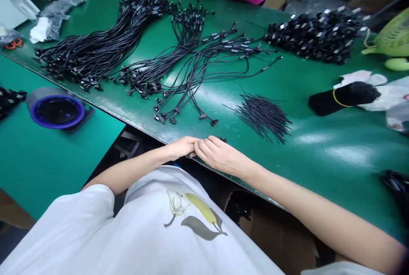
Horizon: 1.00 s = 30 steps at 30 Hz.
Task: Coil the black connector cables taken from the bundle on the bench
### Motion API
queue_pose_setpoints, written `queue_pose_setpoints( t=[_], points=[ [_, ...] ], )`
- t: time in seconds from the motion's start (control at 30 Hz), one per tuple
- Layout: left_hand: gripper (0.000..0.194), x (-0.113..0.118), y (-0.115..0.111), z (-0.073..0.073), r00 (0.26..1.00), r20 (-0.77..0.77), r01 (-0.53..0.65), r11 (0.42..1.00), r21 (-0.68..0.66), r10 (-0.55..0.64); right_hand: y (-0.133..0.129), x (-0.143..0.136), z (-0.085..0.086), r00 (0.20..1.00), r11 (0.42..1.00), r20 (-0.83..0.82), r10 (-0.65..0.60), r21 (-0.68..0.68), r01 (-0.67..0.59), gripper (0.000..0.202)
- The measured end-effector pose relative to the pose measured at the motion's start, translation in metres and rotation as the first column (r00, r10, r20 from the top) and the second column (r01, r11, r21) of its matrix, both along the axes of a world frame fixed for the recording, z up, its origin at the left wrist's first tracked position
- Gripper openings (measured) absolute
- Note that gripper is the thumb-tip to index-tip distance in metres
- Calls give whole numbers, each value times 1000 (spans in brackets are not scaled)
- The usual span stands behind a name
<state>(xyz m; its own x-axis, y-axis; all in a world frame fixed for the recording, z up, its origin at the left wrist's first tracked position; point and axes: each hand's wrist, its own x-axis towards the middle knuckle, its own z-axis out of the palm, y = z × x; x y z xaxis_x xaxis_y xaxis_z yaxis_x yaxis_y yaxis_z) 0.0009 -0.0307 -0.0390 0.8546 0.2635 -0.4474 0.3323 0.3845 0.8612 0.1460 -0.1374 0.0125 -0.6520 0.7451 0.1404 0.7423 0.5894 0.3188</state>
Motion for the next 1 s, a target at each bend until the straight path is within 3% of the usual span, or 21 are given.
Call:
queue_pose_setpoints(
  t=[0.2, 0.4, 0.6, 0.8, 0.87, 0.93, 1.0],
  points=[
    [19, -5, 6, 6, 999, -20, 32, 990, -137, -35, 1, -17, 18, 984, 999, 175, -33, -11, 35, 34],
    [10, -7, 3, 6, 992, -103, 64, 990, -129, -77, 6, -20, 11, 973, 993, 222, 63, -110, -39, 32],
    [7, -1, -1, 16, 995, -96, 28, 1000, -3, -29, 6, -20, 7, 969, 974, 194, -156, -134, 184, 26],
    [7, 2, -1, 16, 985, -140, 105, 994, 16, -102, 2, -20, 6, 975, 945, 152, -164, -260, 199, 21],
    [8, 0, -1, 17, 980, -157, 129, 991, 29, -123, 5, -16, 5, 972, 907, 106, -210, -349, 234, 18],
    [9, 0, -2, 21, 982, -153, 120, 990, 74, -107, 10, -9, 3, 938, 848, 33, -346, -416, 328, 15],
    [30, 2, -2, 26, 992, -123, 60, 984, 170, -39, 18, -5, 0, 858, 789, -60, -511, -429, 440, 18]
  ],
)
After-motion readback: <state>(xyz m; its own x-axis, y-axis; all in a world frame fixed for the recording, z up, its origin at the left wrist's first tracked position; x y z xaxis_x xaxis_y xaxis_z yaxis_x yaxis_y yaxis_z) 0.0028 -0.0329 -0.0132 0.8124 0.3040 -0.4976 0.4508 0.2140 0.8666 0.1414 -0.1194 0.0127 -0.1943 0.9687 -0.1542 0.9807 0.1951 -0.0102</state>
